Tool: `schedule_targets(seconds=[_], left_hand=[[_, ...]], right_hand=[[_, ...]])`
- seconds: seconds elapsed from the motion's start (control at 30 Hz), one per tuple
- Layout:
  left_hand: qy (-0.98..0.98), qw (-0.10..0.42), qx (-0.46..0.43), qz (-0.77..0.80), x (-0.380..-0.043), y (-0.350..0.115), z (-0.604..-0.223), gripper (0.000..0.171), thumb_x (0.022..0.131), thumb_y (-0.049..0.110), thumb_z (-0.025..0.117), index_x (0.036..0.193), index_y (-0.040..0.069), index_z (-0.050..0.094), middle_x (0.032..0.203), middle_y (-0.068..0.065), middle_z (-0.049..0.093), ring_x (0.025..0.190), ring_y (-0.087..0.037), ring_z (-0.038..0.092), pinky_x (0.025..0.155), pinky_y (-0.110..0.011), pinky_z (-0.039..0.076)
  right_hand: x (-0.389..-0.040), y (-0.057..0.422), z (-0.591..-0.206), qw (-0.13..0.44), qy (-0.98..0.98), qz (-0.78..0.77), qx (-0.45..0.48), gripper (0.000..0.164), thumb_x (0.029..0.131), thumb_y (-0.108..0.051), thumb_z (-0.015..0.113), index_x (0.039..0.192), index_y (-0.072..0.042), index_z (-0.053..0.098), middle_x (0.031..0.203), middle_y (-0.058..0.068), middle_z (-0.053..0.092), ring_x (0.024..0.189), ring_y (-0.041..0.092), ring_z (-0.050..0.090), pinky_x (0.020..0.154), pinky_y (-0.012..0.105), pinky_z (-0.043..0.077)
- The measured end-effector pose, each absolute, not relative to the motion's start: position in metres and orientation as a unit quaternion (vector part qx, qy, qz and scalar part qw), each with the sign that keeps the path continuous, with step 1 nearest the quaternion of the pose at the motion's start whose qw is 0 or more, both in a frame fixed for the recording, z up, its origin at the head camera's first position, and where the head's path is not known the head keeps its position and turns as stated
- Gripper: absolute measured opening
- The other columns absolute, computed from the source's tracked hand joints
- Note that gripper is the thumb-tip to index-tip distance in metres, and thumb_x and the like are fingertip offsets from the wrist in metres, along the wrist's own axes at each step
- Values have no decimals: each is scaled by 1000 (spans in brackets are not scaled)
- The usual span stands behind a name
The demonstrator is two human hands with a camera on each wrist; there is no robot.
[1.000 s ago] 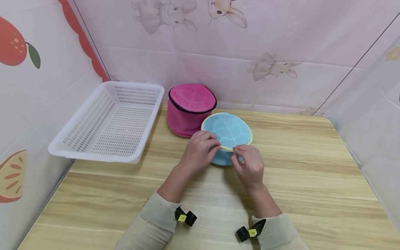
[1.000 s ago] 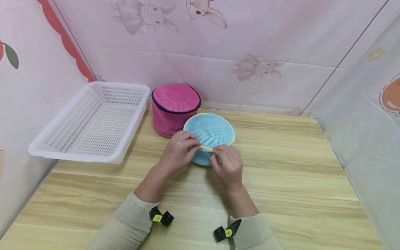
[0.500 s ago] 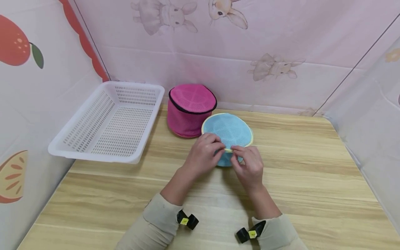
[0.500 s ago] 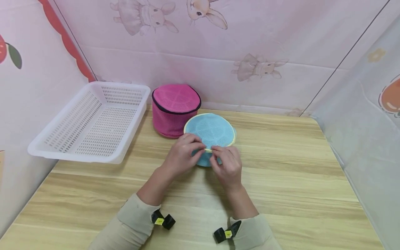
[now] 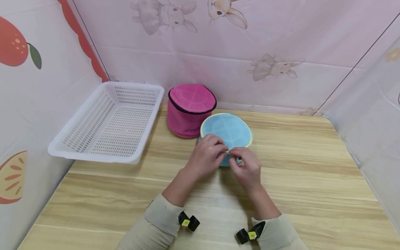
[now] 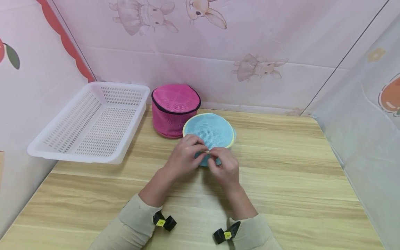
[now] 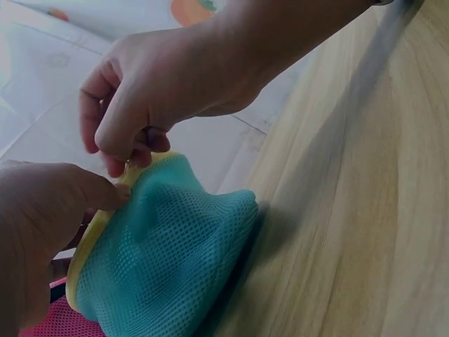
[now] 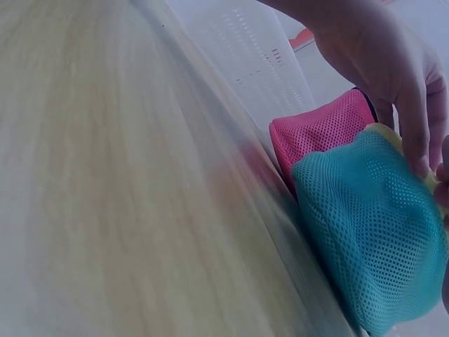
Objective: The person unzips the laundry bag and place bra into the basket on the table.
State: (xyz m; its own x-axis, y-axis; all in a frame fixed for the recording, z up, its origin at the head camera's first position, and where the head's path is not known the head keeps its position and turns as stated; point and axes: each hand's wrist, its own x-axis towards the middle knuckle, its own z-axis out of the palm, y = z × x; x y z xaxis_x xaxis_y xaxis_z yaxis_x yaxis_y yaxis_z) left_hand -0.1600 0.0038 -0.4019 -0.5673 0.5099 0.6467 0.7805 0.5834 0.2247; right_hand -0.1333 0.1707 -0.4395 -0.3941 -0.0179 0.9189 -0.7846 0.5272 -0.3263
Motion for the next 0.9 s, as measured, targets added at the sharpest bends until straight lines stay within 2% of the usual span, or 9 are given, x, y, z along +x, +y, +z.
schedule_targets(seconds=[0.33,0.57,0.77,0.9], left_hand=[[-849,268,-380,-250,-161,5,-403,10,80,11,79,89,14,79,93,1,68,98,-18,59,96,-29,45],[-851,266,-379,-249,-161,5,-404,9,80,10,78,87,15,79,94,1,68,98,-18,59,95,-29,46],[-858,246,-381,-242,-159,5,-403,12,78,10,79,89,16,78,96,1,67,99,-19,58,94,-31,46],[-853,250,-390,-241,-159,7,-404,13,79,7,77,87,17,78,94,1,67,97,-18,59,93,-31,46]], right_hand=[[-133,170,-438,455,-737,404,294,16,73,8,56,71,-4,66,68,4,63,62,15,57,60,24,48],[-132,170,-438,443,-759,376,293,18,76,4,53,69,-7,65,65,-1,63,58,10,55,52,20,44],[-132,170,-439,434,-764,367,306,21,76,3,49,68,-6,66,66,-1,64,59,12,59,55,23,48],[-130,169,-439,433,-766,359,311,20,76,-1,47,69,-5,65,66,0,62,59,13,57,55,26,48]])
